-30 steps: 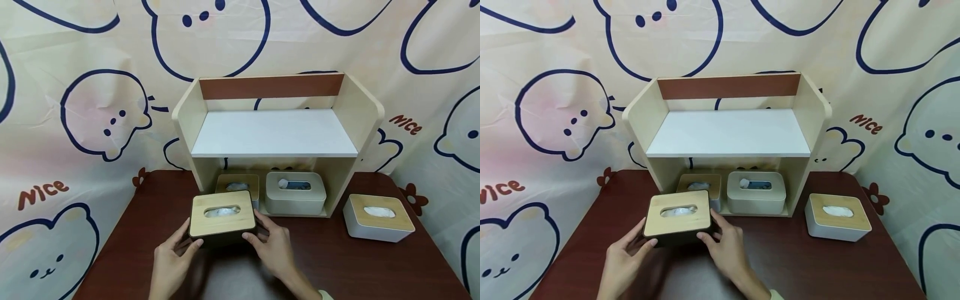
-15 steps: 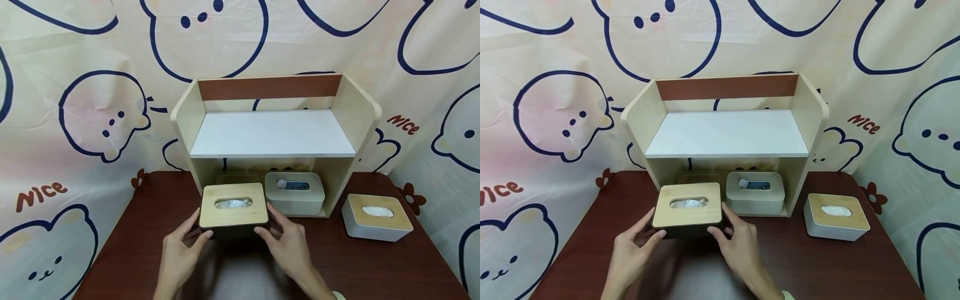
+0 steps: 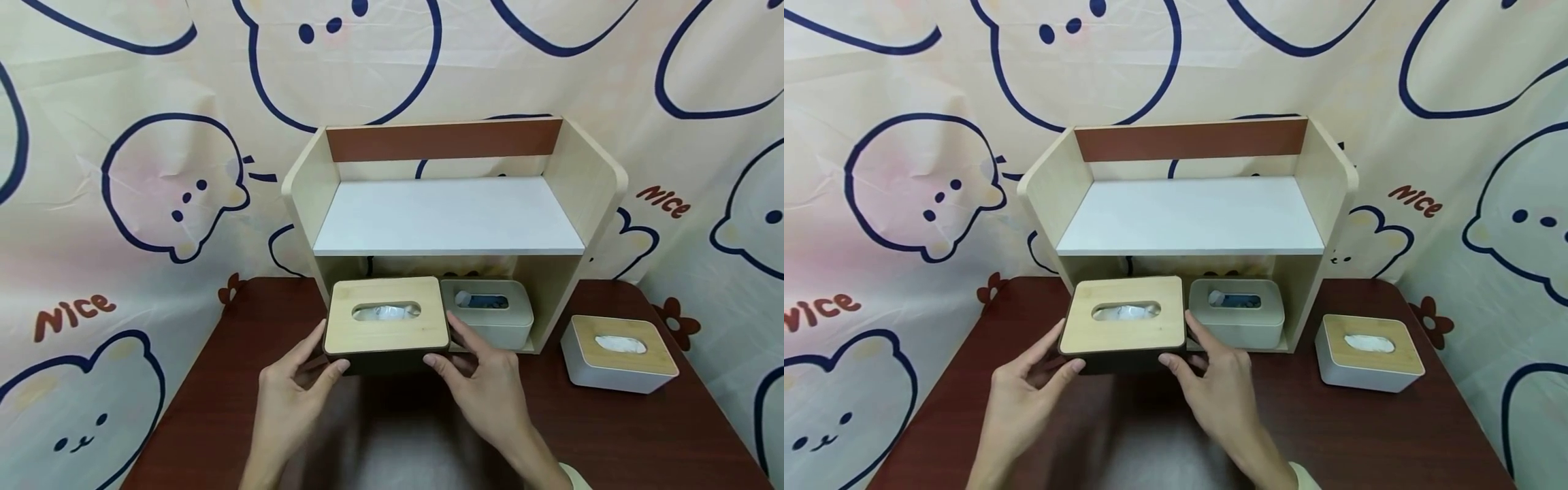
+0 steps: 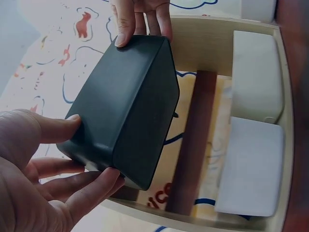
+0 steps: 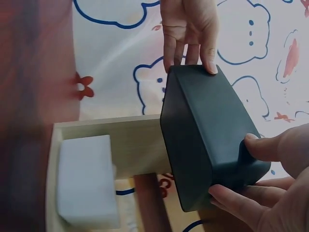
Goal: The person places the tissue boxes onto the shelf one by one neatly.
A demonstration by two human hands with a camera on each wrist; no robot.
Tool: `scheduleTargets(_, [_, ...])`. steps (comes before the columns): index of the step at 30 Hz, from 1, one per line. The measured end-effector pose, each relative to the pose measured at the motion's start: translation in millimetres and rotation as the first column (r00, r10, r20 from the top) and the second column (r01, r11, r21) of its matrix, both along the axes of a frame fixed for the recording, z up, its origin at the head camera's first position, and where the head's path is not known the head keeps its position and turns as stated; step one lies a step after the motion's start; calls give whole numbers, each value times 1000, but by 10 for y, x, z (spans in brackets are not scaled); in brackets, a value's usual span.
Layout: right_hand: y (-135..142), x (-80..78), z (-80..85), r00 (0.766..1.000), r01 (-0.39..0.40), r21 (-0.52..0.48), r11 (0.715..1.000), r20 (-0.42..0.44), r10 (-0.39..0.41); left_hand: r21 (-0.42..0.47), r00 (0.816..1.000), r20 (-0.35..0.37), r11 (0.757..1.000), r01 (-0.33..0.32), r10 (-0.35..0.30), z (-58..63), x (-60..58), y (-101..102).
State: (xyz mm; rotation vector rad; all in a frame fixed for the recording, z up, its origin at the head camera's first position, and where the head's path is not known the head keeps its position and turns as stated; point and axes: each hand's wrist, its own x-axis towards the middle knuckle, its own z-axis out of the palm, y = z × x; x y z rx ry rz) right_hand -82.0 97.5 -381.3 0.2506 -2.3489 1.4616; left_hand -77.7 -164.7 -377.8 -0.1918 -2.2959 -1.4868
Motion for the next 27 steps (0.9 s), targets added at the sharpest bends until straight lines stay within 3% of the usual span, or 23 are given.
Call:
scheduleTargets(10, [4, 18, 271, 995, -8, 48, 999, -96, 12, -4, 999, -31, 1000, -12, 12, 286, 40, -6])
scheduleTargets(18, [14, 39, 516, 976, -13, 100, 995, -215, 34, -31, 997, -75, 999, -8, 6, 531, 79, -23])
scheduleTargets(27, [6, -15, 790, 955, -5, 132, 991, -293, 44, -52, 995, -103, 999, -3, -3, 807, 21, -45])
